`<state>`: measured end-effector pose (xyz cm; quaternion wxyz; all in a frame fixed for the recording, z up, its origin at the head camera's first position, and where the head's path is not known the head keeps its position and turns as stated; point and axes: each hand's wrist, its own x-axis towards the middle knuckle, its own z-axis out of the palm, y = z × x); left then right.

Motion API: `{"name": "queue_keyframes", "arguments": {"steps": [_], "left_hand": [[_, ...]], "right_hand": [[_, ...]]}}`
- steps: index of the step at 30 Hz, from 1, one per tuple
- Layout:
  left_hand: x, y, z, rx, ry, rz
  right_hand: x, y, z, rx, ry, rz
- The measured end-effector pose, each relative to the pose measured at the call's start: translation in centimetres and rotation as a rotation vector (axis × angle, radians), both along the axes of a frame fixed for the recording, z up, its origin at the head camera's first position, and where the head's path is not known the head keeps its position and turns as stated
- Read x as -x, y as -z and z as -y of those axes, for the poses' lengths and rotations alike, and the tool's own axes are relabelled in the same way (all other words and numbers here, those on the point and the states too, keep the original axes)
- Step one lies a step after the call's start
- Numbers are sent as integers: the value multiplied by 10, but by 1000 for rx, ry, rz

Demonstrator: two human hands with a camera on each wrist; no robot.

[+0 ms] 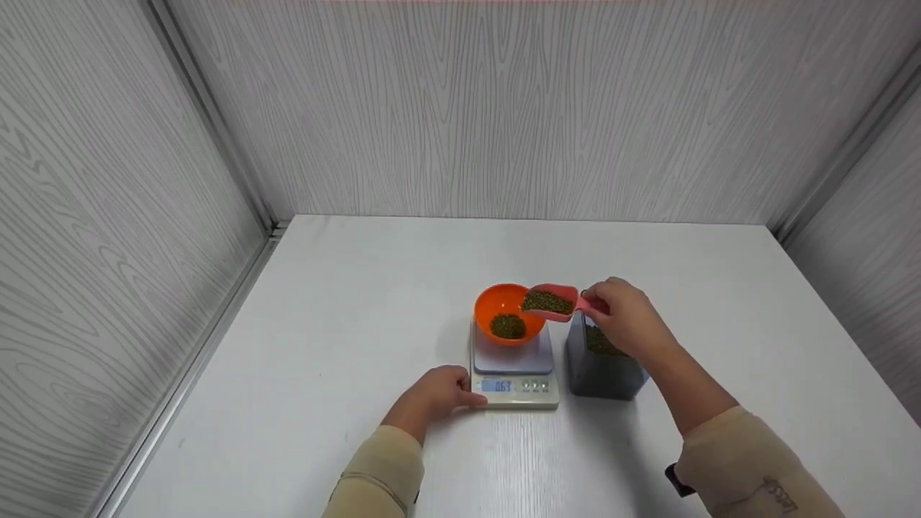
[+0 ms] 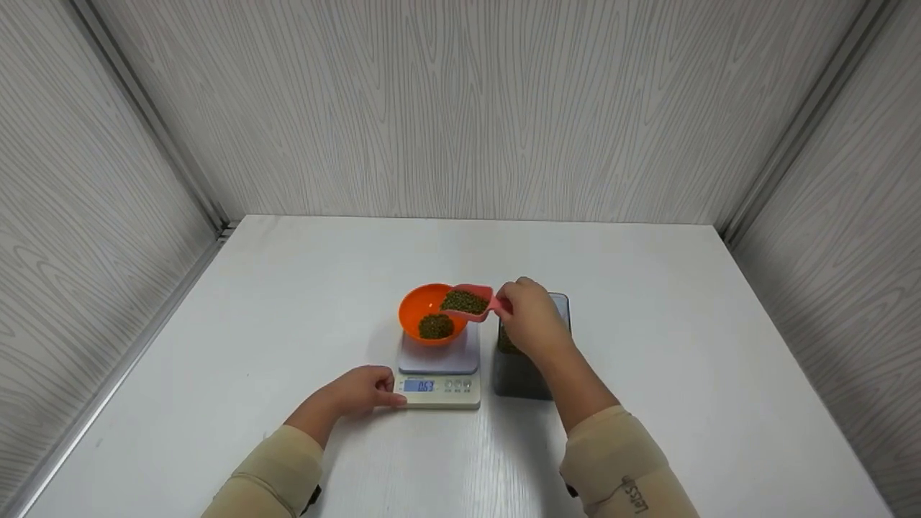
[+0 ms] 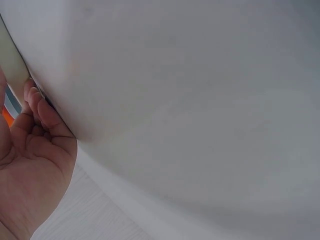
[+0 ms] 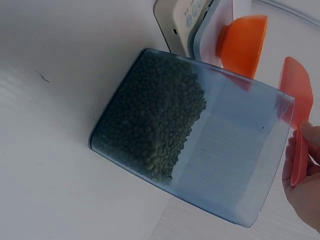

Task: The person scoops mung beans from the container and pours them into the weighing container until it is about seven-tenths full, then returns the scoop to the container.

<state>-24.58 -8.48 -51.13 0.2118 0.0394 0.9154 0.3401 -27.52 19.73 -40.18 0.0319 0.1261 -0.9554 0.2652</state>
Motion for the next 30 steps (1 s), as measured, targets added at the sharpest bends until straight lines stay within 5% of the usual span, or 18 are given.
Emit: {"name": "queue_keyframes", "arguments": {"steps": [30], "left_hand": [[1,1,-1,0,29,-21]], "right_hand": [[2,-1,16,-108,-7,-54]]}}
